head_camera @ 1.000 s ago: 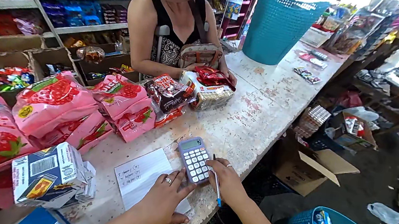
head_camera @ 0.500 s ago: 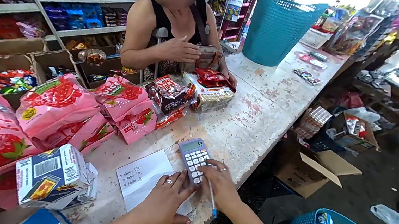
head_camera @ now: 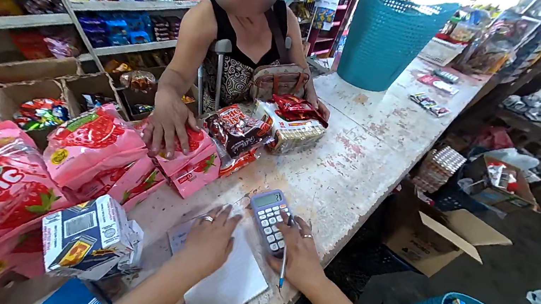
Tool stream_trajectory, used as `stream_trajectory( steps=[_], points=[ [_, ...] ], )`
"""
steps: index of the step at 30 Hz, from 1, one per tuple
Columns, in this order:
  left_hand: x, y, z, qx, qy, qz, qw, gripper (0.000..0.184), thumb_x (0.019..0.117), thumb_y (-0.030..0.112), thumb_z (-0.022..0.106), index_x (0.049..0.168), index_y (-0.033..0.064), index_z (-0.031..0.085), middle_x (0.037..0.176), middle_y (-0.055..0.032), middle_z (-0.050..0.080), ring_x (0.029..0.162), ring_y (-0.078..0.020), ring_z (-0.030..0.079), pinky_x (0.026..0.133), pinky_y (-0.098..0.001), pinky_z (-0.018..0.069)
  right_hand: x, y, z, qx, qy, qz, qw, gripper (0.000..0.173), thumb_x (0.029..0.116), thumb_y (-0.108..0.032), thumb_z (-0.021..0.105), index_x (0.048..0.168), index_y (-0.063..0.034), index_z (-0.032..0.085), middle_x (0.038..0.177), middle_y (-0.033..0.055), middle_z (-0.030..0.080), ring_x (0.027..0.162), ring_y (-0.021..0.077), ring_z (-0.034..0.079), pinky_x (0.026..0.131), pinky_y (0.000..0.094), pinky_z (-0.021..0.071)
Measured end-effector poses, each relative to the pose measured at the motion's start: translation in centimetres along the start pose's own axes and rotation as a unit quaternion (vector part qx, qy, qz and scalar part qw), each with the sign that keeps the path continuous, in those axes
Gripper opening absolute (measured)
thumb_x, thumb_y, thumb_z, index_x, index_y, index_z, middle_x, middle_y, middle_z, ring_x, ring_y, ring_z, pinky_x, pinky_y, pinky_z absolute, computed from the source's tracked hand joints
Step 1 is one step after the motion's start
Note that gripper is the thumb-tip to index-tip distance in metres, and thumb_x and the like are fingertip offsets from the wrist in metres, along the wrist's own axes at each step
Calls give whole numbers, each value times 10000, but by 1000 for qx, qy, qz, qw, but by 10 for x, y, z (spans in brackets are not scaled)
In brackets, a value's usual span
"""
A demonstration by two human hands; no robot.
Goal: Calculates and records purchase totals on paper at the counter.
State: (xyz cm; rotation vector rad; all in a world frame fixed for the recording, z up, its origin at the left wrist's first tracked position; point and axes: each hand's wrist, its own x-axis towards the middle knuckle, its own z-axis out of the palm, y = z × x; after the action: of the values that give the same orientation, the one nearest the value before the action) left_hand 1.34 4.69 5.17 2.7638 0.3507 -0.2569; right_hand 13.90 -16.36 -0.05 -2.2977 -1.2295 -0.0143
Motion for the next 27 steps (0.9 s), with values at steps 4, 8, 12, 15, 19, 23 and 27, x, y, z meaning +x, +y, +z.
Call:
stream_trajectory(
  steps=[4, 8, 12, 15, 19, 23, 27],
  points=[
    [2, -17, -12, 45, -49, -165, 984, 566, 1043, 170, 464, 1578, 44, 333, 1610, -229, 343, 1475, -443, 342, 1147, -598, 355, 20, 24, -13, -9, 42, 51, 998, 783, 771, -352, 804, 1441, -31, 555, 1536, 211, 495, 1420, 498, 416, 1146, 628, 350],
    [3, -20, -23, 25, -68, -199, 977, 633, 978, 291, 606, 1505, -7, 422, 1521, -254, 433, 1388, -447, 450, 1068, -587, 445, 35, 56, -22, -29, 83, 103, 991, 833, 778, -344, 808, 1461, 24, 507, 1537, 243, 478, 1404, 496, 444, 1183, 614, 314],
    [4, -24, -22, -35, -69, -116, 990, 478, 995, 268, 610, 1407, 35, 542, 1433, -222, 522, 1316, -408, 526, 1069, -567, 449, 36, 62, -17, -57, 100, 110, 987, 894, 804, -442, 796, 1502, 10, 471, 1576, 250, 427, 1442, 545, 370, 1188, 653, 283],
    [7, -25, -11, -120, 8, 45, 992, 321, 1030, 162, 559, 1325, 45, 605, 1318, -213, 592, 1187, -377, 614, 1001, -539, 503, 27, 54, -9, -9, 174, 23, 984, 815, 831, -484, 763, 1414, 45, 554, 1503, 255, 517, 1416, 561, 396, 1144, 708, 300],
    [13, -27, 12, -127, 200, 197, 951, 233, 1044, 174, 524, 1170, 76, 694, 1106, -163, 699, 986, -339, 699, 826, -545, 560, 17, 13, 4, 213, 80, -65, 972, 746, 899, -395, 761, 1427, 74, 520, 1427, 238, 588, 1338, 297, 576, 1120, 442, 475],
    [15, -30, 21, -102, 304, 181, 930, 228, 1032, 202, 549, 1151, 111, 720, 1082, -117, 728, 978, -304, 717, 816, -525, 574, 34, -9, 16, 347, 34, -30, 937, 524, 895, -54, 685, 1364, 103, 512, 1163, 122, 713, 959, 80, 697, 827, 237, 582],
    [18, -42, 17, -182, 308, 37, 933, 403, 996, 219, 608, 1339, 8, 607, 1248, -174, 690, 1155, -332, 670, 1005, -554, 512, 85, -3, 6, 358, 17, 15, 933, 491, 908, -13, 626, 1373, 90, 508, 1036, 78, 706, 810, 55, 662, 736, 218, 564]
  ],
)
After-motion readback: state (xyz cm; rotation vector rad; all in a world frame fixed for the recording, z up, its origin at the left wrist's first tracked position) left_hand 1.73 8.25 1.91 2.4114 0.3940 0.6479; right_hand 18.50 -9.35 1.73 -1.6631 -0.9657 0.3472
